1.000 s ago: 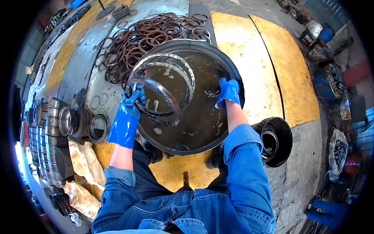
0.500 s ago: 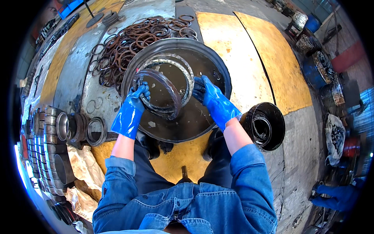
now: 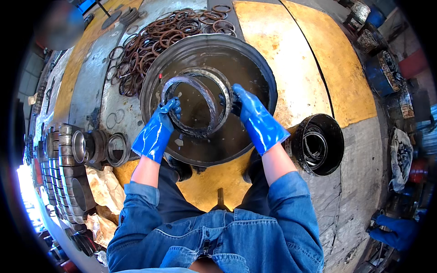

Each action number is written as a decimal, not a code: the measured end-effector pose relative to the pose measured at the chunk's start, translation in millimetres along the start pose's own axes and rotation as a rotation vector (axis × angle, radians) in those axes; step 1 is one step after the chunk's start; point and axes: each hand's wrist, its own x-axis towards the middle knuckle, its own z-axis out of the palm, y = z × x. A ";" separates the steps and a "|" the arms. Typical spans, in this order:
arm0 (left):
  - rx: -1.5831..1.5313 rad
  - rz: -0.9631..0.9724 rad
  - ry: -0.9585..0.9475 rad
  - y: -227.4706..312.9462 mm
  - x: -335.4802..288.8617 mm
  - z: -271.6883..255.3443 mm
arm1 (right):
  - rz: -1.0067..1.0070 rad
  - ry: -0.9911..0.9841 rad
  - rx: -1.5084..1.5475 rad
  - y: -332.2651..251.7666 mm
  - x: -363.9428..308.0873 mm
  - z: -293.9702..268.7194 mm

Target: The person takes metal rings from a bucket, washes them in a large basin of liquid while scrubbing with a brush, and then places them onto a surface.

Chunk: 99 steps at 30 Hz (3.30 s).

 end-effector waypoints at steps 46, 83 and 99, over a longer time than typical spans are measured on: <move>-0.278 -0.082 -0.284 4.2 -16.7 28.1 | -0.173 -0.008 0.165 0.3 -12.7 21.4; 0.014 0.013 -0.137 81.2 4.1 74.9 | -0.627 0.135 0.170 -71.6 -53.6 -34.5; 0.817 0.288 -0.205 30.9 94.0 190.0 | -0.396 0.320 0.060 -87.4 -57.2 -51.9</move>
